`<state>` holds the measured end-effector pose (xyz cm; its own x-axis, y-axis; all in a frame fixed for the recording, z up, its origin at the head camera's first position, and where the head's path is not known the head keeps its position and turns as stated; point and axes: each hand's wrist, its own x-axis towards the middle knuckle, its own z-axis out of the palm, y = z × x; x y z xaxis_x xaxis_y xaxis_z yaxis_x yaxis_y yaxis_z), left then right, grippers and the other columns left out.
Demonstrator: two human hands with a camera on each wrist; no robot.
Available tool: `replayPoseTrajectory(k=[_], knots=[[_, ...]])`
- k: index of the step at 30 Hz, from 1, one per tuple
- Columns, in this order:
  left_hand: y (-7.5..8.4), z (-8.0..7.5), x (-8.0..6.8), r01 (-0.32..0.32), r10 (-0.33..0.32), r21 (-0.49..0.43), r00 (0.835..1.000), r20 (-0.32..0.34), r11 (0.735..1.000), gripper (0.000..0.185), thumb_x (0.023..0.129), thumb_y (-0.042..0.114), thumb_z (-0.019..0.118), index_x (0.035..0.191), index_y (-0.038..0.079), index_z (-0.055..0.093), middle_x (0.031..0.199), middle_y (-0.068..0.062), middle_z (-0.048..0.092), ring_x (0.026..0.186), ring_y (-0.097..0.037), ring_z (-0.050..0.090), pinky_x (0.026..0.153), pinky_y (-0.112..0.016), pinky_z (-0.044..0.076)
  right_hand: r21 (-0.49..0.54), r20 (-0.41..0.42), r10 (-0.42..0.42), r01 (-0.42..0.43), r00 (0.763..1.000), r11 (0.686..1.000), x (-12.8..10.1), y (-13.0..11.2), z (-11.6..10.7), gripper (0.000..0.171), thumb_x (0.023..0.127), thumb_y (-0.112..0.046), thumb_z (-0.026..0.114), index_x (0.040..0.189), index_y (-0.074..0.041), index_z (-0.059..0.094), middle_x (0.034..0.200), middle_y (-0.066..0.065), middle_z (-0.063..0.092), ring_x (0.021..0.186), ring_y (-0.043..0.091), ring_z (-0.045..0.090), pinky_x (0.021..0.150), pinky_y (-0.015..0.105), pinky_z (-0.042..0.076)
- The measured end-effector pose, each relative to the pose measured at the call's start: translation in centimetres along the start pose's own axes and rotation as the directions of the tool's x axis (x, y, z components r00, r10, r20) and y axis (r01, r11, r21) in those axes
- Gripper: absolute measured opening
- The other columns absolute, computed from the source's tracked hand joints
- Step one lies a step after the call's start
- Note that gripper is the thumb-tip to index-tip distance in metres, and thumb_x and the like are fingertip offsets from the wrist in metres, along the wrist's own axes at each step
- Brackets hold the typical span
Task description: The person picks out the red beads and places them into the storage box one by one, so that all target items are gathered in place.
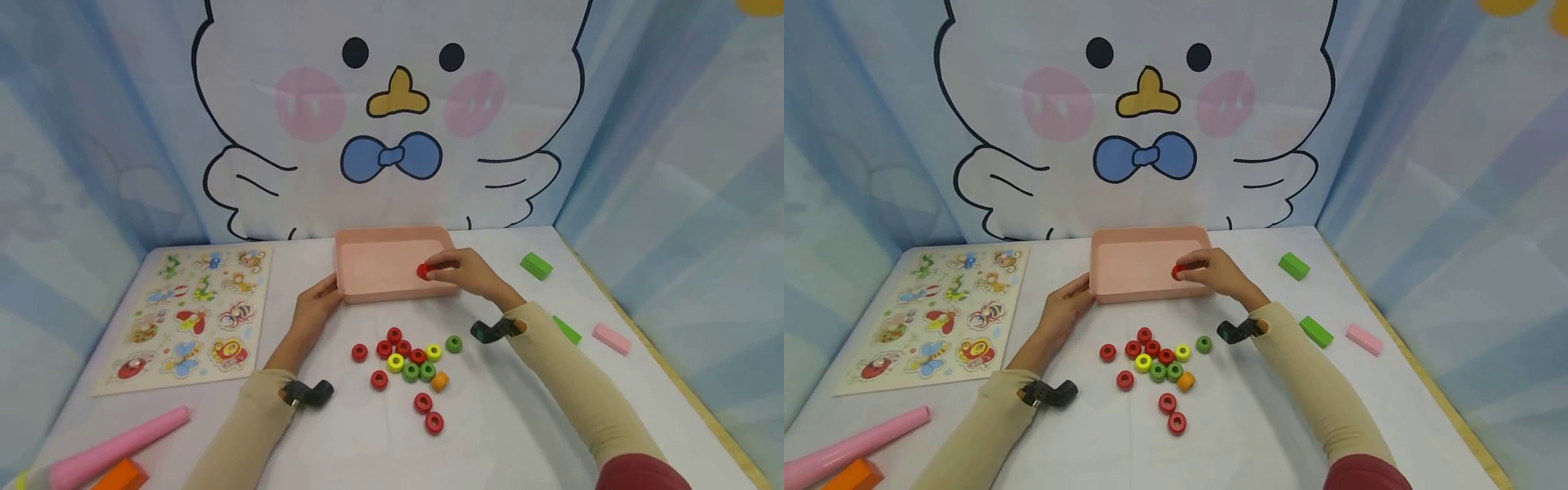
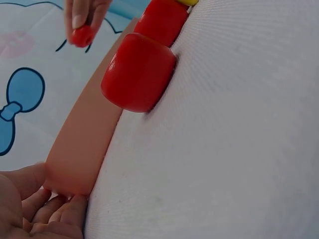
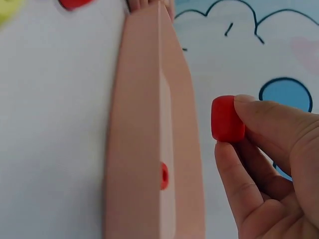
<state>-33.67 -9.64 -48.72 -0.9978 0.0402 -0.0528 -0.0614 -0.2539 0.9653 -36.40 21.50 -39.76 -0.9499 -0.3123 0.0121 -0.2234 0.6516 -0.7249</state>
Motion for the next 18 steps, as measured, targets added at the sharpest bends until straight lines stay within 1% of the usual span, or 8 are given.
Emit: replayPoseTrajectory(k=[4, 7, 10, 14, 18], knots=[[0.0, 0.0, 0.1, 0.011, -0.010, 0.041, 1.000, -0.014, 0.999, 0.053, 0.095, 0.002, 0.061, 0.145, 0.000, 0.045, 0.146, -0.015, 0.047, 0.133, -0.020, 0.045, 0.104, -0.026, 0.043, 0.001, -0.017, 0.029, -0.029, 0.999, 1.000, 3.2, -0.1, -0.8, 0.035, 0.091, -0.022, 0.072, 0.123, -0.008, 0.067, 0.114, 0.007, 0.068, 0.107, 0.024, 0.062, 0.097, 0.038, 0.051], [0.0, 0.0, 0.1, 0.024, -0.023, 0.080, 1.000, -0.019, 0.996, 0.053, 0.095, 0.005, 0.062, 0.145, 0.003, 0.046, 0.146, -0.013, 0.047, 0.133, -0.019, 0.045, 0.104, -0.025, 0.042, 0.019, -0.024, 0.083, -0.083, 0.996, 0.996, 5.2, 0.0, -1.0, 0.035, 0.092, -0.023, 0.071, 0.124, -0.010, 0.067, 0.113, 0.006, 0.068, 0.108, 0.024, 0.061, 0.100, 0.039, 0.049], [0.0, -0.1, 0.0, 0.033, -0.030, 0.087, 0.999, -0.028, 0.996, 0.053, 0.094, 0.006, 0.063, 0.145, 0.004, 0.047, 0.146, -0.012, 0.048, 0.132, -0.018, 0.046, 0.103, -0.024, 0.043, 0.055, -0.015, 0.135, -0.134, 0.991, 0.990, 6.8, 0.3, -0.6, 0.031, 0.092, -0.022, 0.071, 0.121, -0.009, 0.068, 0.112, 0.007, 0.069, 0.107, 0.026, 0.060, 0.100, 0.040, 0.049], [-0.1, 0.0, 0.0, 0.033, -0.030, 0.082, 0.999, -0.034, 0.996, 0.054, 0.094, 0.005, 0.062, 0.145, 0.004, 0.046, 0.147, -0.012, 0.047, 0.133, -0.018, 0.045, 0.102, -0.023, 0.043, 0.076, -0.007, 0.162, -0.161, 0.987, 0.984, 8.4, 0.9, -0.3, 0.028, 0.092, -0.017, 0.070, 0.118, -0.006, 0.069, 0.111, 0.010, 0.069, 0.105, 0.029, 0.060, 0.097, 0.039, 0.050], [-0.2, 0.1, -0.1, 0.027, -0.025, 0.070, 0.999, -0.031, 0.997, 0.055, 0.094, 0.003, 0.062, 0.146, 0.002, 0.045, 0.148, -0.014, 0.045, 0.134, -0.020, 0.044, 0.103, -0.023, 0.043, 0.081, -0.007, 0.185, -0.184, 0.983, 0.980, 9.4, 1.6, -0.1, 0.026, 0.091, -0.014, 0.070, 0.115, -0.003, 0.070, 0.111, 0.012, 0.067, 0.104, 0.028, 0.057, 0.096, 0.037, 0.050]])
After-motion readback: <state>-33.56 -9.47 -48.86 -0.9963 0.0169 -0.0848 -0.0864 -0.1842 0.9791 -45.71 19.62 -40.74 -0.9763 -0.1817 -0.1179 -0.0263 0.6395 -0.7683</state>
